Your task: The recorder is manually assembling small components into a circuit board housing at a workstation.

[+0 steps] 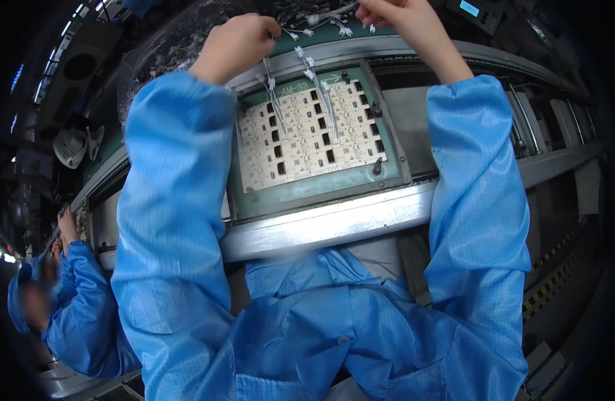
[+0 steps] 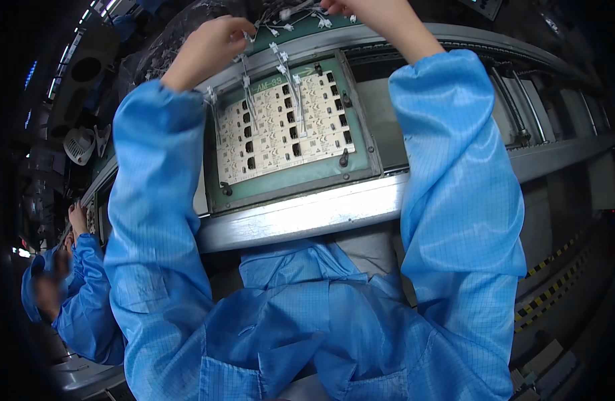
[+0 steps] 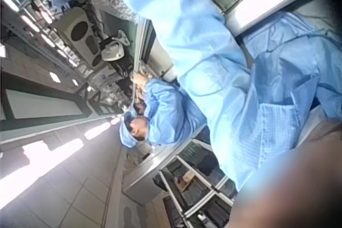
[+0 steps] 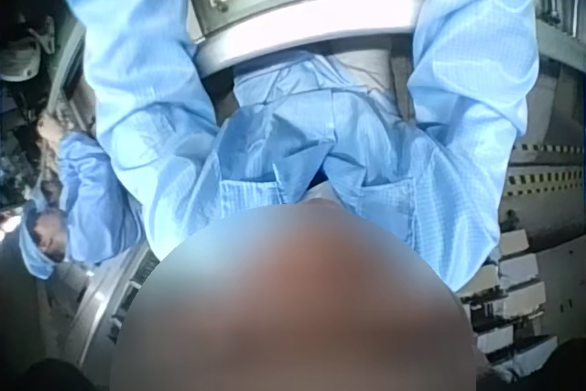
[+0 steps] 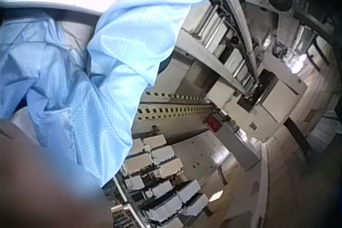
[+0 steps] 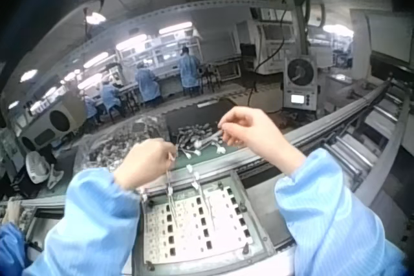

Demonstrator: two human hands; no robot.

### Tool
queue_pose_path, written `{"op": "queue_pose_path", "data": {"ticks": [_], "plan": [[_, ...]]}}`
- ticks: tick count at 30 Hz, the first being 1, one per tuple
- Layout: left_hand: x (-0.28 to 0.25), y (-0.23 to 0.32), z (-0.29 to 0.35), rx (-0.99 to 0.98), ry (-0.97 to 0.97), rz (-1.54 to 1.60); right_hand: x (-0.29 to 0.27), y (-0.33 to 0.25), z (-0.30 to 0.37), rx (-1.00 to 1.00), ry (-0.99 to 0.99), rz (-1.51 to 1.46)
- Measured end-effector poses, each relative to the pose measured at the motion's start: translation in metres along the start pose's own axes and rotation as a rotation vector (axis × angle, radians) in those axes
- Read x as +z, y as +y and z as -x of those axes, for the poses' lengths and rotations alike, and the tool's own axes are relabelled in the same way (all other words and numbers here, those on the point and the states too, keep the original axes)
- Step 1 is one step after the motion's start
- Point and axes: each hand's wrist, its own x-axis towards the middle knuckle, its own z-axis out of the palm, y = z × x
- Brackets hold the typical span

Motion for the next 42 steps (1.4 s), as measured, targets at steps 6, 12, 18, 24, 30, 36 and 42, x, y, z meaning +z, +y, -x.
{"op": "queue_pose_path", "data": {"ticks": [6, 12, 18, 24, 30, 36, 42], "plan": [[0.055, -0.033, -0.064, -0.032, 0.129, -0.212, 0.013, -0.01, 0.018, -0.045, 0.048, 0.066], [0.074, -0.057, -0.077, -0.128, 0.074, 0.032, 0.013, -0.012, 0.019, -0.087, 0.079, 0.235], [0.03, -0.052, -0.061, -0.133, 0.325, 0.475, 0.043, -0.039, 0.032, -0.044, 0.038, 0.223], [-0.027, -0.044, -0.017, -0.166, 0.403, 0.904, 0.104, -0.042, 0.096, -0.188, -0.246, 0.441], [-0.045, -0.003, 0.077, -0.168, 0.379, 0.943, 0.101, -0.029, 0.123, -0.245, -0.281, 0.528], [-0.01, -0.02, 0.15, -0.152, 0.416, 1.077, 0.117, -0.023, 0.121, -0.246, -0.327, 0.63], [-0.003, -0.019, 0.157, -0.13, 0.366, 1.125, 0.125, -0.025, 0.119, -0.102, -0.317, 0.559]]}}
